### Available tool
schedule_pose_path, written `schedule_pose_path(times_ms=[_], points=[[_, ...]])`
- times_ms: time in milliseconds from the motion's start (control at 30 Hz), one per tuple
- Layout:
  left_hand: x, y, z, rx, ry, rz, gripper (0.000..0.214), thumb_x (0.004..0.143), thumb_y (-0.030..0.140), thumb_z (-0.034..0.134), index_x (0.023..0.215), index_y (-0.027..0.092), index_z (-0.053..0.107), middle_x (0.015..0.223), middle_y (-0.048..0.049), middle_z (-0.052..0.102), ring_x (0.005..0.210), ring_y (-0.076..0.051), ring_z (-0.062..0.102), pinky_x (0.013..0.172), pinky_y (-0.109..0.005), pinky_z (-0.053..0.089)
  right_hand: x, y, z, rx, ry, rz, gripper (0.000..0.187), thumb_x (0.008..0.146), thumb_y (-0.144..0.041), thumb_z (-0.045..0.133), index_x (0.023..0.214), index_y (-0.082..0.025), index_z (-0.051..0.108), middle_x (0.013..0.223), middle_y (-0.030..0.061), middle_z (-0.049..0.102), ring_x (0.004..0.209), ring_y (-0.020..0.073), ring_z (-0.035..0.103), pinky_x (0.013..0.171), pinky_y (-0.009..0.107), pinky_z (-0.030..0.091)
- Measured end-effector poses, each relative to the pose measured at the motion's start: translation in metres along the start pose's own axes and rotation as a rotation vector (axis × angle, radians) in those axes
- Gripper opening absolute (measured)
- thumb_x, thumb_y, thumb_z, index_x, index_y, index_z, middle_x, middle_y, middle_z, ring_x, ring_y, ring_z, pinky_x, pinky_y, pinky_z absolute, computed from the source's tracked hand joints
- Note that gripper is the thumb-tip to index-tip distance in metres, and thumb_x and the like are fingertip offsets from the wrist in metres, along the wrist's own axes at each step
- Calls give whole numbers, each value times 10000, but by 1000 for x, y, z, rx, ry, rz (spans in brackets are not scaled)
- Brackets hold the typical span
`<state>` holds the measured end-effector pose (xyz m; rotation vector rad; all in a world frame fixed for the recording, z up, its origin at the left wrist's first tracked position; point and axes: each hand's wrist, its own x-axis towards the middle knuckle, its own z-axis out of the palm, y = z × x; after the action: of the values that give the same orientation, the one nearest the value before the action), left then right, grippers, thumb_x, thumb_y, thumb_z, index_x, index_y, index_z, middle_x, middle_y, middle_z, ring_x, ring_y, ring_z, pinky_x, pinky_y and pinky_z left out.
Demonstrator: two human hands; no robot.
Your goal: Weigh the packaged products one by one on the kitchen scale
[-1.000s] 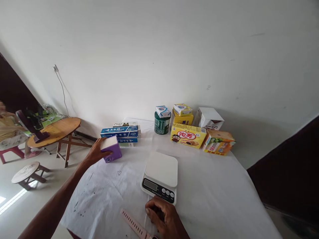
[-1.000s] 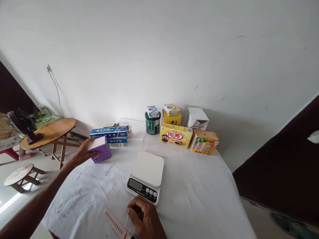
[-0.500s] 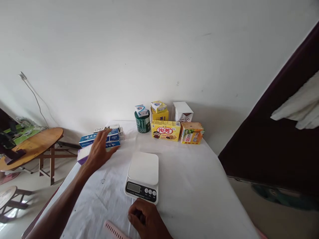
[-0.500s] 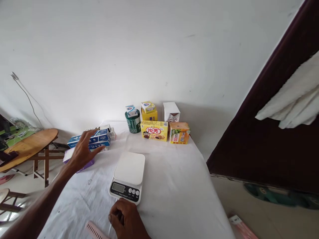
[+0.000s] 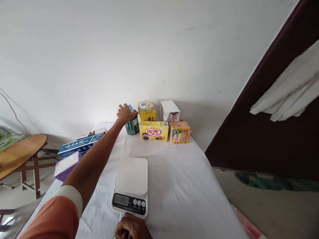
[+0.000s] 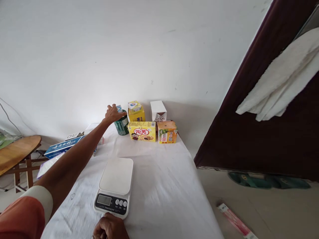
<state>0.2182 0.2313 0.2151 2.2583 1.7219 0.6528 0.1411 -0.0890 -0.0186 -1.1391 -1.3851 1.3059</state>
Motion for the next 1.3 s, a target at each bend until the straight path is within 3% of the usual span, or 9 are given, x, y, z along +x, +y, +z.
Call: schedule_pose_path(times_ms=[133,233,400,533,633,767,867,1100,1300], points=[[6,0,5,20,7,-44,658,737,410,787,1262,142,494,1429,-260,436,1367,-460,423,1068,-540,367,-7,-14,-10,28,-26,-36,53,765,-211,644,725,-185,620,802,-5,576,611,90,520,557,197,383],[8,-1,3,1,22,-67,598,743,274,764,1259,143,491,1404,-256,473,1356,-442,444,1042,-525,397,-9,-22,-16,23,-49,-64,58,777,-231,638,748,-181,635,807,4,582,636,104,537,581,206,403],[-7,-8,-20,-67,123,-59,550,824,201,678,1314,127,439,1380,-265,494,1328,-415,481,1005,-517,432,-11,-31,-17,1,-8,-98,28,748,-183,631,726,-173,645,767,-3,578,645,108,539,599,209,396],[-56,-33,-51,-119,169,82,590,869,251,652,1394,176,393,1428,-198,503,1302,-326,525,1015,-459,468,-16,-40,-18,-17,35,-65,44,783,-176,638,763,-180,677,785,-8,598,691,114,556,636,213,398],[-116,-65,-57,-185,88,326,654,852,328,673,1426,187,394,1426,-189,528,1253,-343,572,990,-509,502,-17,-46,-18,-33,52,-44,60,788,-154,634,755,-177,679,781,-10,603,677,109,545,632,213,393],[-195,-104,-35,-242,-139,501,636,845,276,652,1422,186,399,1369,-174,565,1249,-333,578,1049,-530,481,-17,-50,-16,-38,51,-50,80,787,-140,628,724,-165,670,741,-13,607,635,101,530,602,215,378],[-232,-119,-13,-228,-257,548,658,834,212,622,1443,202,372,1395,-169,532,1312,-333,520,1112,-534,427,-16,-49,-14,-39,57,-56,75,781,-142,634,715,-161,665,720,-14,612,629,104,523,595,221,370],[-252,-128,0,-148,-346,468,716,795,144,576,1468,185,335,1357,-160,521,1266,-329,520,1078,-512,431,-17,-49,-13,-19,54,-52,88,801,-191,629,730,-160,671,730,-3,627,651,121,542,605,231,381],[-256,-121,-8,-56,-323,407,839,828,333,687,1529,192,249,1453,-168,463,1329,-358,444,1113,-534,368,-18,-47,-13,-57,40,-83,153,842,-269,626,723,-175,646,730,2,608,660,132,536,616,245,380]])
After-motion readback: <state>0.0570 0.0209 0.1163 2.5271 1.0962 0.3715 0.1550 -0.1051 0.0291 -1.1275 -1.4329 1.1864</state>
